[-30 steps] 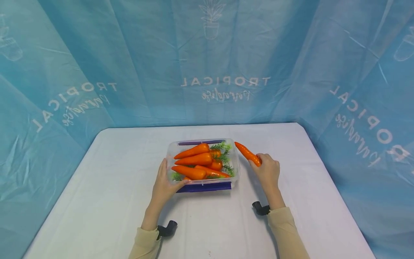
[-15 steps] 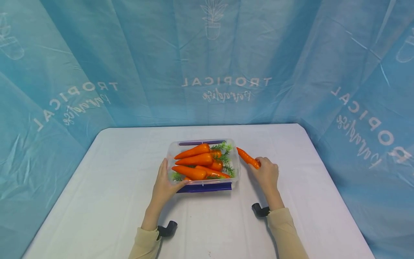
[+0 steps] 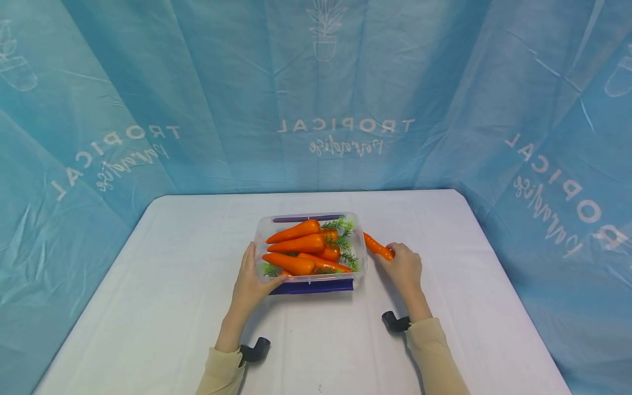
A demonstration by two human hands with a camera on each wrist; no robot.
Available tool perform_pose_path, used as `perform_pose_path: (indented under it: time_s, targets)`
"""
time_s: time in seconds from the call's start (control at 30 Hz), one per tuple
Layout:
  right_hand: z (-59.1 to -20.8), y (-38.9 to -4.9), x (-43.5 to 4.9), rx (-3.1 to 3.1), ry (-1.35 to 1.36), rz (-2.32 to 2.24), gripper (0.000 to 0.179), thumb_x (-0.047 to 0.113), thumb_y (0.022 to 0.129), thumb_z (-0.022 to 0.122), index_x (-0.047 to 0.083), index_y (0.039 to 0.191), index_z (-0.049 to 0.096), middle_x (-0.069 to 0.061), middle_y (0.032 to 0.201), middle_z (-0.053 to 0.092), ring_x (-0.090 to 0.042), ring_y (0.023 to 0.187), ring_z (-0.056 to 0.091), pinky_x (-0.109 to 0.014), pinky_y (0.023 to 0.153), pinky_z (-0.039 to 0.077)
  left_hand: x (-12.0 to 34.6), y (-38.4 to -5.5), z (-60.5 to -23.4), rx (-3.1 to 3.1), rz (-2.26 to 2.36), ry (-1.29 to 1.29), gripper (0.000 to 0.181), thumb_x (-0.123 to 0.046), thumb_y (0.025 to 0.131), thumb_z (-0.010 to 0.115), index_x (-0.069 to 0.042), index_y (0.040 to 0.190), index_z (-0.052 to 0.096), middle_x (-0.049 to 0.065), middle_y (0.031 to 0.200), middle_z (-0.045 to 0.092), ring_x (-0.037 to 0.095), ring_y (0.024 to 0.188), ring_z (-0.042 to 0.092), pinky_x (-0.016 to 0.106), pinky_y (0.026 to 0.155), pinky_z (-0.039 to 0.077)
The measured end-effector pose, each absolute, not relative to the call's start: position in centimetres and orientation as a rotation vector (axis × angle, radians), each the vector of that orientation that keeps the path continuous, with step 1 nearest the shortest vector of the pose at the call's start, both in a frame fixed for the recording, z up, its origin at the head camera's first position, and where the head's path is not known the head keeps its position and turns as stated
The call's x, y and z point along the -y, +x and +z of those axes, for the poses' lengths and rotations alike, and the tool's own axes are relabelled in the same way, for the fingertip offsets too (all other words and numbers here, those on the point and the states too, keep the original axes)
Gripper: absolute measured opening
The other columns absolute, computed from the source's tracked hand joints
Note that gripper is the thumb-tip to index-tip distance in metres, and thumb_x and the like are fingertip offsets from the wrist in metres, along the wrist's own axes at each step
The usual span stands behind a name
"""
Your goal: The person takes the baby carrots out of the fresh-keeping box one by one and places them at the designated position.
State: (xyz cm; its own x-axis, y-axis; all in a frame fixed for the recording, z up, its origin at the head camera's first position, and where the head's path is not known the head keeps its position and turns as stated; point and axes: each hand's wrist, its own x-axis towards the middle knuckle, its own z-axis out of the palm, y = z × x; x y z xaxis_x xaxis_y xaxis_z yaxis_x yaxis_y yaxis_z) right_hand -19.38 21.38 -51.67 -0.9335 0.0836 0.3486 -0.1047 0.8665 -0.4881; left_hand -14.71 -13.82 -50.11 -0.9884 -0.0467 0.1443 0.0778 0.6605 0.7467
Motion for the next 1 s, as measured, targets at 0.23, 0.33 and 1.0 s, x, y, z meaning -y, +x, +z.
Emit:
perform_pose_path:
  time_s: [0.23,0.33,1.0]
  targets:
    - [-51.99,-19.38,-21.50,2.750,-0.011,0.757,0.036,0.032,0.078,0.076,-0.001,0.090,0.069,-0.017,0.081,0.068,-0.025,0.064,0.057,-0.035,0.060,0.046,13.87,-14.83,-50.13,2.732,-1.229,-0.021,0.117,-0.056,0.071,0.076,-0.004,0.153,0.011,0.017,0.160,0.015,0.039,0.144,0.025,0.057,0.111,0.030]
    - [-52.00,-19.37,-21.53,2.766,-0.015,0.759,0.037,0.032,0.078,0.076,-0.001,0.091,0.069,-0.018,0.082,0.069,-0.026,0.065,0.057,-0.037,0.062,0.048,13.87,-14.85,-50.10,2.732,-1.227,-0.021,0.117,-0.057,0.070,0.076,-0.004,0.153,0.011,0.017,0.159,0.015,0.039,0.144,0.025,0.057,0.112,0.030]
    - [-51.60,-19.32,-21.40,2.854,-0.038,0.754,0.041,0.032,0.084,0.070,-0.004,0.103,0.068,-0.022,0.092,0.068,-0.030,0.073,0.061,-0.043,0.065,0.051,13.96,-14.89,-50.21,2.715,-1.247,-0.033,0.117,-0.054,0.070,0.078,-0.003,0.152,0.012,0.018,0.159,0.016,0.039,0.144,0.024,0.057,0.113,0.028]
